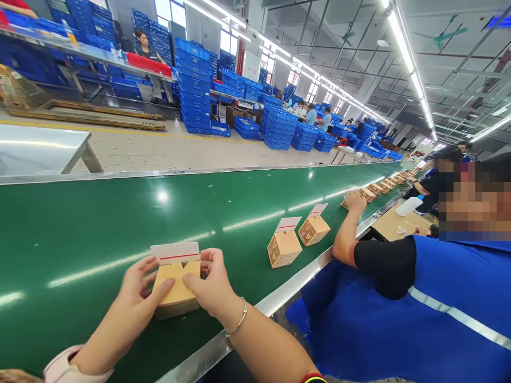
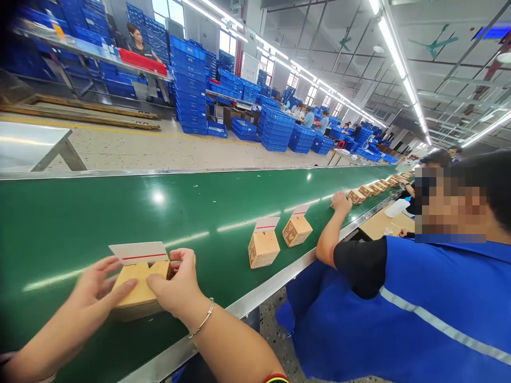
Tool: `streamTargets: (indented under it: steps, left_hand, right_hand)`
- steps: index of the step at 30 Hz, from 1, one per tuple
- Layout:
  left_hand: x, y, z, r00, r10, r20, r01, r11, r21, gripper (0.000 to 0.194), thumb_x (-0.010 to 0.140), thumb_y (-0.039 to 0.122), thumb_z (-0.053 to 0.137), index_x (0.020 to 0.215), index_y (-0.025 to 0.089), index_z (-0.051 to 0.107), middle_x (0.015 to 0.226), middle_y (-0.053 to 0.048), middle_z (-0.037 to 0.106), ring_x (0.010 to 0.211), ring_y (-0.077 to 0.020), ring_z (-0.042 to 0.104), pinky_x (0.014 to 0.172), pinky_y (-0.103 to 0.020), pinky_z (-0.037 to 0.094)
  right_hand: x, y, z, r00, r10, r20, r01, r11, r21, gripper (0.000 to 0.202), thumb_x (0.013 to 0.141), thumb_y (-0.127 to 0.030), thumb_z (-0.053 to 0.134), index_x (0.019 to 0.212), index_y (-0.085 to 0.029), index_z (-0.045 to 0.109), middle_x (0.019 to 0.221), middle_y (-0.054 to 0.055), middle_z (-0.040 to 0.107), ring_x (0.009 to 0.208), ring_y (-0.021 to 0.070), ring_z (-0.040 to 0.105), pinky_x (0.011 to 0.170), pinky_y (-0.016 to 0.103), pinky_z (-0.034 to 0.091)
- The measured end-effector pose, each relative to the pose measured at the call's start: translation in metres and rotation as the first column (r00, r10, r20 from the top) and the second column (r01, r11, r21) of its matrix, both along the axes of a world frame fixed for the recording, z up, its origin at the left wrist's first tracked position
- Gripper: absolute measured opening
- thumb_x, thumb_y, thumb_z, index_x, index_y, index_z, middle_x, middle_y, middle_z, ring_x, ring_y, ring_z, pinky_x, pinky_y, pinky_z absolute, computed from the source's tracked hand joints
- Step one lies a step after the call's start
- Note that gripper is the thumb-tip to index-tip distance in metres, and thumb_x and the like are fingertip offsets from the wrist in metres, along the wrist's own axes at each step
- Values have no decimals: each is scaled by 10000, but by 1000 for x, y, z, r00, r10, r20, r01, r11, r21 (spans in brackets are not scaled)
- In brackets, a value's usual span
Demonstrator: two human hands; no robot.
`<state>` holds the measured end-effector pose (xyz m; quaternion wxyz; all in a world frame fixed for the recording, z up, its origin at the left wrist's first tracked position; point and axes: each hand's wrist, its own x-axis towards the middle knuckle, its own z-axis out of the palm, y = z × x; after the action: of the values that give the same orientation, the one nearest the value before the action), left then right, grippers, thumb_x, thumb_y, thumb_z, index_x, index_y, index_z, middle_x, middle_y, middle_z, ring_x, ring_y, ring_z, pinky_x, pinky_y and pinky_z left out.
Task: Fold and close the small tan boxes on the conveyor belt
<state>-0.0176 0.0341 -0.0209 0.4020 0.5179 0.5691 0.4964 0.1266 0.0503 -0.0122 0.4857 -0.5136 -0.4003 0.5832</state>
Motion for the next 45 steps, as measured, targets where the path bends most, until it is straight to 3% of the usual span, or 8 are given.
streamTargets:
  steps: [7,16,21,26,29,32,39,45]
  left_hand:
    - [28,11,39,852,15,523,258,857,-446,496,539,264,766,997,191,589,990,-79,705,767,-247,687,594,-319,553]
    - [71,30,47,816,126,564,144,901,-410,389,570,65,686,940,137,587,944,-105,687,827,-245,680,724,-333,551]
    - [63,-30,52,961,-17,276,55,990,-130,419,705,177,688,1120,196,635,1280,-120,615,1238,-305,538,999,-428,474]
    - [13,-123,69,945,-326,16,301,887,350,196,901,214,521,970,270,696,868,-44,721,813,-207,684,725,-314,582]
    - [-19,-140,67,999,32,-22,-15,846,534,223,902,153,517,979,299,667,859,-20,701,848,-197,676,739,-304,589]
    - [-36,-128,50,908,417,-51,-338,798,499,291,825,254,671,1109,283,610,1076,-50,671,1022,-239,646,788,-338,586]
    - [-32,-101,26,908,371,-192,-252,853,457,289,878,322,598,1158,258,564,1188,-87,620,1119,-256,606,831,-363,561]
    - [-27,-92,19,893,365,-265,-245,885,395,357,855,408,608,1164,245,535,1196,-100,607,1147,-305,582,852,-435,540]
  right_hand:
    - [17,10,15,994,64,-94,-75,989,-126,433,535,-63,604,934,-210,523,853,-19,631,860,178,634,857,375,524]
    - [56,17,15,990,-74,117,38,959,281,343,921,-380,592,1181,-158,575,1159,78,621,988,198,632,832,406,562]
    - [80,22,17,982,-159,104,115,932,343,332,814,-414,690,1027,-171,615,952,48,667,868,200,646,769,378,552]
    - [111,-1,29,854,-488,181,154,569,808,180,903,-307,527,987,-191,636,967,75,672,935,202,650,857,420,531]
    - [109,-19,42,836,-459,300,-149,337,930,244,903,-211,495,1111,-210,623,1039,93,659,1025,239,639,886,477,531]
    - [92,-25,47,856,-399,329,-242,253,937,312,903,-206,482,1203,-223,564,1063,99,640,1025,243,635,861,472,547]
    - [86,2,24,252,-628,736,-434,607,666,354,905,-346,498,1185,-135,546,1125,197,662,1075,350,611,1002,768,276]
    - [104,3,12,26,-611,791,-510,673,536,316,878,-308,516,1138,-134,558,1113,183,678,1063,327,615,1069,731,178]
